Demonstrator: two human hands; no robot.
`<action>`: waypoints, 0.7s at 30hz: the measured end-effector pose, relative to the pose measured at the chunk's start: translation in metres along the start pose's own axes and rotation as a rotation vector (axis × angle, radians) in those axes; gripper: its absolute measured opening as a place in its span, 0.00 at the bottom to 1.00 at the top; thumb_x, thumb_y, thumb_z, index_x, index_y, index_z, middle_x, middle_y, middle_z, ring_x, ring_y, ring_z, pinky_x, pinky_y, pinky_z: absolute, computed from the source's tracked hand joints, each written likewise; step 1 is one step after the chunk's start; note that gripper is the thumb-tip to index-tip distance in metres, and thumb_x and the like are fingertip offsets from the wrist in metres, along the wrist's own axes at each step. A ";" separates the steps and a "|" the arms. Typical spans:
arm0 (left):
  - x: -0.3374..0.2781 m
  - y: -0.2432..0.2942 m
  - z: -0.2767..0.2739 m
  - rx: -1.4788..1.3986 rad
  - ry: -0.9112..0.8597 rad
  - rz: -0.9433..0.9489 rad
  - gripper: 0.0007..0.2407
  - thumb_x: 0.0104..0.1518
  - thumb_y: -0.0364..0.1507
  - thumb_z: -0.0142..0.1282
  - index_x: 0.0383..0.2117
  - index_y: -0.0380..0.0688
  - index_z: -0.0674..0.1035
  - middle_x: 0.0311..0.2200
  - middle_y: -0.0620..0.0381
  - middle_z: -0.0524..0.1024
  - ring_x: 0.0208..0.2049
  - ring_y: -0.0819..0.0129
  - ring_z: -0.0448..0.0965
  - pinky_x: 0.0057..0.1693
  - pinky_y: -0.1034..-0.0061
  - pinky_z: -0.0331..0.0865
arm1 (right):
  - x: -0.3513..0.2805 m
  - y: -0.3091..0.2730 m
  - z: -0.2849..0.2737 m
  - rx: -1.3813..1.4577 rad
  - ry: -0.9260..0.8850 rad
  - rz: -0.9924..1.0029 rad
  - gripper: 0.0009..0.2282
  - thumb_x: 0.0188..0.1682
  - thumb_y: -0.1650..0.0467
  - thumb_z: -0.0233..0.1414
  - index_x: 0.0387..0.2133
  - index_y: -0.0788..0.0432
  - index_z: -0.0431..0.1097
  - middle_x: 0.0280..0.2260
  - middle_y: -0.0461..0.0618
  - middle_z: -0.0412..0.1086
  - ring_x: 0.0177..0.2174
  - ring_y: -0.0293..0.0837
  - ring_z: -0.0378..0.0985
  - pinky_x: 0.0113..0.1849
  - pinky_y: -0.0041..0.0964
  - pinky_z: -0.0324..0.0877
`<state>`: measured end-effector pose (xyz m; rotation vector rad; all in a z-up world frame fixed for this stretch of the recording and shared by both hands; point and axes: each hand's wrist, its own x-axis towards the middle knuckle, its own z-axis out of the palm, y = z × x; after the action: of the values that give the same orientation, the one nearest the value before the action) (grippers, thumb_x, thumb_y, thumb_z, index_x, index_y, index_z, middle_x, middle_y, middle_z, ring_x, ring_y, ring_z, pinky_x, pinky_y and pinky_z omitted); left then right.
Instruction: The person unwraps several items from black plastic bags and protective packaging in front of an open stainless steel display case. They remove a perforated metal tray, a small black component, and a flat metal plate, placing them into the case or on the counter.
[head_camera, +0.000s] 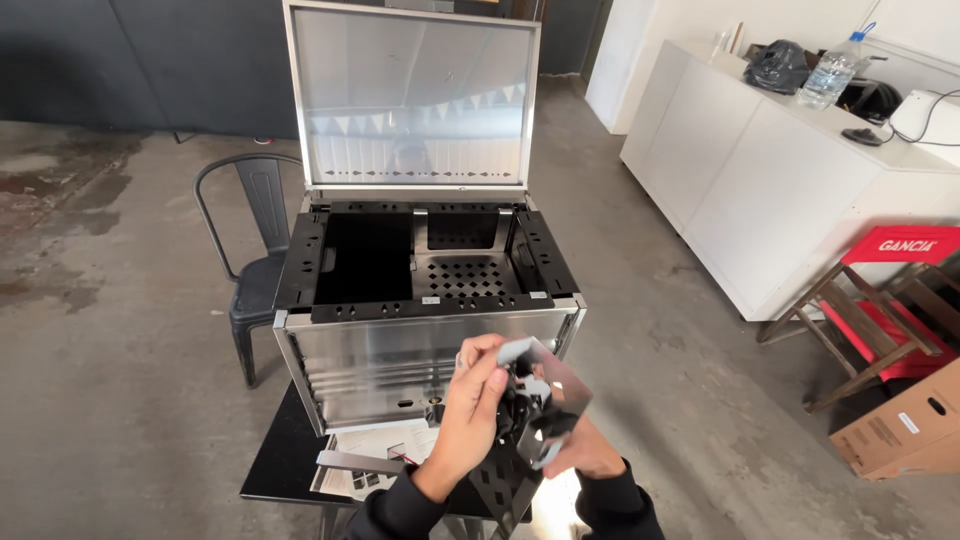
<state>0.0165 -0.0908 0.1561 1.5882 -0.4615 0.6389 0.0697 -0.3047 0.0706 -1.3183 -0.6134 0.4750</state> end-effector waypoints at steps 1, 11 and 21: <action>0.001 0.006 -0.001 0.088 -0.030 0.053 0.13 0.67 0.24 0.47 0.54 0.40 0.81 0.51 0.53 0.71 0.52 0.58 0.68 0.61 0.69 0.61 | -0.001 -0.003 0.002 -0.063 -0.018 0.022 0.65 0.16 0.68 0.75 0.70 0.52 0.35 0.64 0.40 0.52 0.58 0.35 0.61 0.48 0.42 0.67; 0.042 0.064 -0.046 0.596 0.053 0.663 0.14 0.53 0.25 0.67 0.46 0.50 0.81 0.50 0.60 0.73 0.52 0.60 0.73 0.58 0.65 0.67 | 0.010 -0.091 0.080 -0.698 0.212 -0.476 0.40 0.23 0.63 0.74 0.53 0.64 0.69 0.48 0.52 0.59 0.51 0.50 0.63 0.55 0.42 0.63; 0.061 0.084 -0.048 0.618 -0.142 0.673 0.12 0.51 0.27 0.69 0.41 0.48 0.82 0.44 0.65 0.75 0.50 0.66 0.76 0.54 0.66 0.63 | 0.006 -0.099 0.096 -0.693 0.246 -0.506 0.41 0.25 0.61 0.71 0.55 0.67 0.66 0.49 0.54 0.59 0.51 0.50 0.64 0.56 0.43 0.62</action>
<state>0.0036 -0.0485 0.2617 2.0738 -0.9944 1.2700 0.0093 -0.2492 0.1814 -1.7559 -0.9106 -0.3492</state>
